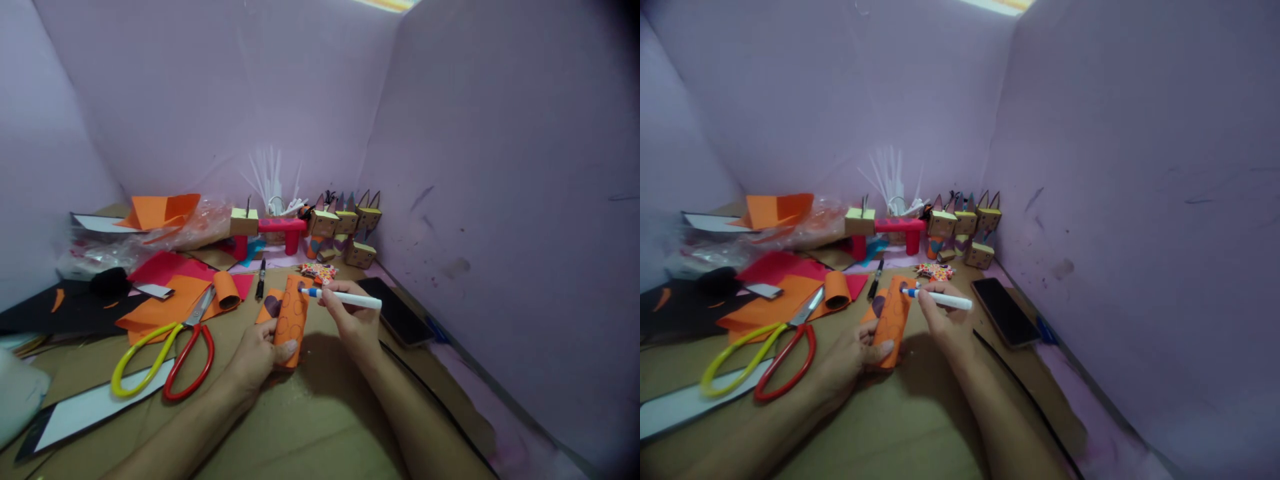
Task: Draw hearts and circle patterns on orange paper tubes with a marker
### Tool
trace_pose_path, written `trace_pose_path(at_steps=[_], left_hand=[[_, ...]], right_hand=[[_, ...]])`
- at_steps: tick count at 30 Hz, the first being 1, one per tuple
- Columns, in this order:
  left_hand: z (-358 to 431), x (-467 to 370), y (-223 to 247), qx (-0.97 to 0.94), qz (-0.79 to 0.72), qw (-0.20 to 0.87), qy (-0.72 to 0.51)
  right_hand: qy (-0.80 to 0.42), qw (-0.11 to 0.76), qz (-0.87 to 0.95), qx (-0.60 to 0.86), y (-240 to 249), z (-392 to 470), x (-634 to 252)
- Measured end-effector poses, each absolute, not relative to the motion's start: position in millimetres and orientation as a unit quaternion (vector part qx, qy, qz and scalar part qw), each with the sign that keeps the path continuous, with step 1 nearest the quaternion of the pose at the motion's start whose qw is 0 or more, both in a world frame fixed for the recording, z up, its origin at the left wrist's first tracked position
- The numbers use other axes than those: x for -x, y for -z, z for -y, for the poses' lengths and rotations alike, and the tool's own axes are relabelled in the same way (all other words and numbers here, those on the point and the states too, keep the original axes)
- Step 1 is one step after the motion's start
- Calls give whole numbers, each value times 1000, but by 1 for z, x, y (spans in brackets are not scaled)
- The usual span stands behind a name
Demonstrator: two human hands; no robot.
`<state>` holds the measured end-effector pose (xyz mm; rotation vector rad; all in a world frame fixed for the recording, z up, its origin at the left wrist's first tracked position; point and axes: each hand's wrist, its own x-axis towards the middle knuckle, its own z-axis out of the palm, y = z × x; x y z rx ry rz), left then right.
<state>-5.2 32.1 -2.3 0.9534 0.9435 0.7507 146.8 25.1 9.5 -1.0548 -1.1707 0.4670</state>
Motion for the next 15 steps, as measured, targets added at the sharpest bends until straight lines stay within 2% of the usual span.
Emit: trace_pose_path(at_steps=[7,15], left_hand=[[-33,5,0,-421,-440,720,-333],[-32,6,2,-429,-423,726,-331]], right_hand=[[-214,734,459,451,-10,-28,-150],[-223,711,486,457,-10,-27,-148]])
